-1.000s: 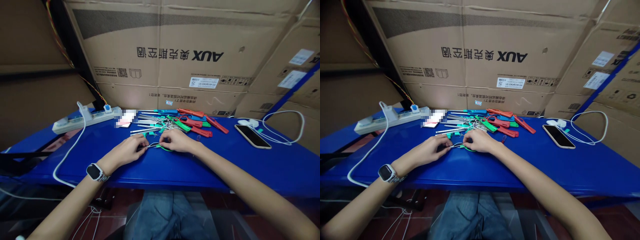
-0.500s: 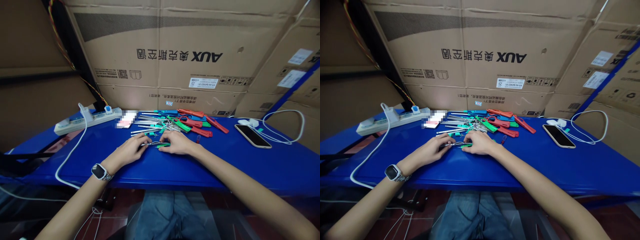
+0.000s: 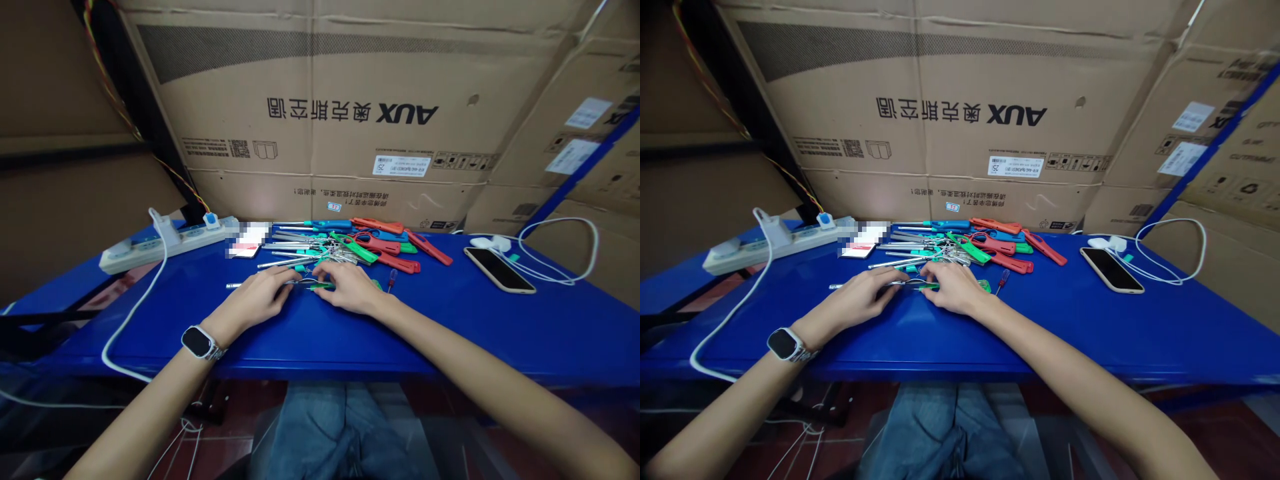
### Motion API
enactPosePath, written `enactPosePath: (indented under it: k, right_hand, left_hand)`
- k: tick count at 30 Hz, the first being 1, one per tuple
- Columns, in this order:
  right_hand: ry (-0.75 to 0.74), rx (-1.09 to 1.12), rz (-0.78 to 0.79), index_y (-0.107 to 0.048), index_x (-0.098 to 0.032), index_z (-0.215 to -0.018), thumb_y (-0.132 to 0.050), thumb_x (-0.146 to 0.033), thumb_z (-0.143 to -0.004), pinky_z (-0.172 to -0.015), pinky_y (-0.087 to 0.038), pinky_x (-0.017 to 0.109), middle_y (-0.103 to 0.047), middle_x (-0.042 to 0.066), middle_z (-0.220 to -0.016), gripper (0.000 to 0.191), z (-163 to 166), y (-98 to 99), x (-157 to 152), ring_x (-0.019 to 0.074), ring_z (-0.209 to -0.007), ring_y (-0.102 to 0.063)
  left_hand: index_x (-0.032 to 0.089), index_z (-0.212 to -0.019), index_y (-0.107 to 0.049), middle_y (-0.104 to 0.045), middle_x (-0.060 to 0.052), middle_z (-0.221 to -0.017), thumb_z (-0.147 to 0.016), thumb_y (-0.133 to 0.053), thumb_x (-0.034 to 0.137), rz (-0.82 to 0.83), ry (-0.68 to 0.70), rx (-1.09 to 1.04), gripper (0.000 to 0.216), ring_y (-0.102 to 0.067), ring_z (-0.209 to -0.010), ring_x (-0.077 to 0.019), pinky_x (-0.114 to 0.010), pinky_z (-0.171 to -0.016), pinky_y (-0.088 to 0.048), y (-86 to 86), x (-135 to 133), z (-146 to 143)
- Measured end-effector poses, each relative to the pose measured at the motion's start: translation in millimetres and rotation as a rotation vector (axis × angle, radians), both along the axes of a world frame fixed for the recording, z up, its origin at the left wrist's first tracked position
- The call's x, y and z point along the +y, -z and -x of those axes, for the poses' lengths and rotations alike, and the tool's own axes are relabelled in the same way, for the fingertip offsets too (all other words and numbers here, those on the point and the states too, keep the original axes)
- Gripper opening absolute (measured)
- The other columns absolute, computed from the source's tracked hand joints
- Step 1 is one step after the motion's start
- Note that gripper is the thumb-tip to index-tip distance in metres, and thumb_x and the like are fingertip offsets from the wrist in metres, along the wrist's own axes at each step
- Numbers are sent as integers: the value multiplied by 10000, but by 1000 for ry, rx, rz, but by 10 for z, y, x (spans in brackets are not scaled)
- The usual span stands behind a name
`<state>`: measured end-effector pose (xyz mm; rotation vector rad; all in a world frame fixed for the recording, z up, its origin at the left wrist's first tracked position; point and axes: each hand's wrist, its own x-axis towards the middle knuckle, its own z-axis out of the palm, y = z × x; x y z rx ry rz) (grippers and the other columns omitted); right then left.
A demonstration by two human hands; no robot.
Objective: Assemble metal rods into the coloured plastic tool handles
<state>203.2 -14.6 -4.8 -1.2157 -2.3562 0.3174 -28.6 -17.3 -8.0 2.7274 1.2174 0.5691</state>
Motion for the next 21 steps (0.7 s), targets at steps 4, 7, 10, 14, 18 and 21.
enactPosePath:
  k: [4, 7, 10, 14, 18, 21]
  right_hand:
    - [6, -9, -42, -565, -244, -1171, -674, -257, -833, -652, -368, 267, -714, -5, -950, 355, 15, 11, -28, 175, -817, -648]
    - [25, -33, -90, -538, -239, -1182, -656, -245, -847, -629, -348, 266, -705, 6, -949, 355, 38, 18, -55, 179, -803, -645]
    - [44, -64, -109, -519, -238, -1184, -658, -256, -852, -611, -325, 270, -704, 15, -967, 360, 58, 25, -71, 183, -793, -639]
    - [71, -84, -124, -514, -230, -1157, -658, -276, -850, -597, -309, 276, -688, 38, -1050, 342, 66, 21, -90, 187, -789, -625]
    - [50, -75, -145, -564, -221, -1060, -611, -272, -881, -603, -312, 274, -649, 55, -1155, 192, 63, 14, -107, 169, -798, -611]
    - [49, -10, -109, -590, -220, -1037, -575, -209, -887, -611, -313, 263, -682, 26, -1029, 151, 56, 20, -90, 153, -772, -597]
  left_hand:
    - [227, -1228, -637, -683, -85, -1150, -993, -408, 252, -43, -27, 9, 329, -655, -1055, -244, -388, -940, -517, 2, -17, 6]
    - [254, -1281, -616, -659, -80, -1221, -1009, -386, 275, -73, -51, 43, 357, -658, -1063, -245, -392, -920, -536, 11, -42, 9]
    - [259, -1286, -616, -644, -81, -1243, -1016, -375, 279, -109, -66, 73, 363, -661, -1046, -241, -381, -886, -553, 23, -51, 9]
    - [251, -1325, -590, -653, -85, -1151, -1016, -366, 246, -161, -34, 122, 382, -653, -1011, -232, -351, -823, -562, 36, -39, 5]
    - [251, -1353, -572, -651, -84, -1095, -997, -390, 195, -197, -10, 175, 404, -639, -992, -227, -315, -771, -553, 28, -35, 3]
    - [247, -1350, -580, -648, -82, -1082, -973, -404, 146, -205, 5, 198, 428, -634, -966, -223, -317, -770, -544, 8, -40, 11]
